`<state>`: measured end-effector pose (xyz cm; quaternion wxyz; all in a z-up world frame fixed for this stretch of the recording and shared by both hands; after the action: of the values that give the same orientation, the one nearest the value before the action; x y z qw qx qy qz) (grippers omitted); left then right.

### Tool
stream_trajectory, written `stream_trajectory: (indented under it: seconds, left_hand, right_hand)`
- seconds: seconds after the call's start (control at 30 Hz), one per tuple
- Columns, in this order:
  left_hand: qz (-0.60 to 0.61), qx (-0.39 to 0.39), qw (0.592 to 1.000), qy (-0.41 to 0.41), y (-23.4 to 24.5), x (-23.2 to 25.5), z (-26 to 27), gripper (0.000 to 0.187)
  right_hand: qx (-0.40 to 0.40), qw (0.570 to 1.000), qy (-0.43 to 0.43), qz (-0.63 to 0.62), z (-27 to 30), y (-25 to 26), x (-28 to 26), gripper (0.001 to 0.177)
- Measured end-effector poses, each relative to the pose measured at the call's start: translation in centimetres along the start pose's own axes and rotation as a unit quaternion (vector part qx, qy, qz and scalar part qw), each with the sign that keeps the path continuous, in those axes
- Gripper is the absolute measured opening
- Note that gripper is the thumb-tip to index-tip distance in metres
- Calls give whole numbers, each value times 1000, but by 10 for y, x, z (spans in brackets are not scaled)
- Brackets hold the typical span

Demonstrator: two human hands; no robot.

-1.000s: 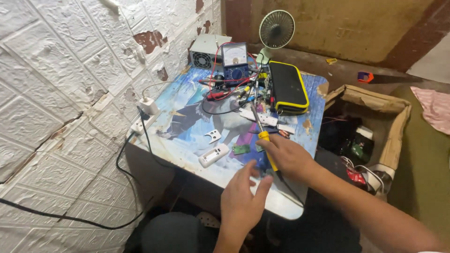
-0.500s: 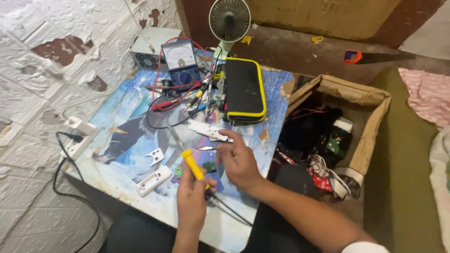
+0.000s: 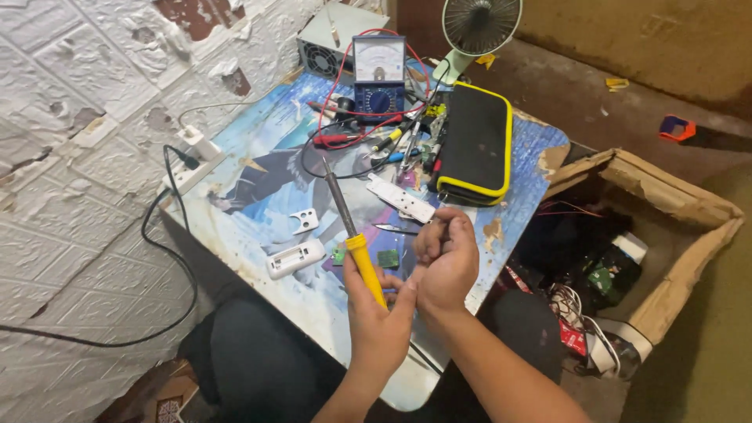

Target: Inspecting a small circuit board and soldering components onto it at a repair station.

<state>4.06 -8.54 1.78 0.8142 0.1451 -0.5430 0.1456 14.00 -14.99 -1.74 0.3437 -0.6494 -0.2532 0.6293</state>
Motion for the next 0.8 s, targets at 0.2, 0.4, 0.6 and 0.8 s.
stream_trajectory:
  seconds: [0.2,0.4,0.6,0.8]
  left_hand:
    - [-75,-5,992,104,12,9,-8,95]
    - [-48,-22,996,70,5,5,-12,104]
    - [-37,13,990,136,5,14,-14,95]
    - [-23,28,992,124,0,9,-17,90]
  right_hand:
    - [-28,996,-74,-35,-12,34,-5,24]
    - [-138,977,-162,-26,-11,78,-31,17]
    - [-2,900,158,405,-23,231,-99,16]
    - [-88,308,3,947,-16,424,-57,75]
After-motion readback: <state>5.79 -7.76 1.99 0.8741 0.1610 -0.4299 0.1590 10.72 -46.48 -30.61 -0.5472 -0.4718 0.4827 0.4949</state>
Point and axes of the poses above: each hand's wrist, its own z-axis away from the middle knuckle, its own y-axis out of the back of the hand, x = y × z, the point moved 1 cm from there along -z, towards the middle knuckle, and after that the axes turned 6 degrees about -x, right-handed, at the moved point
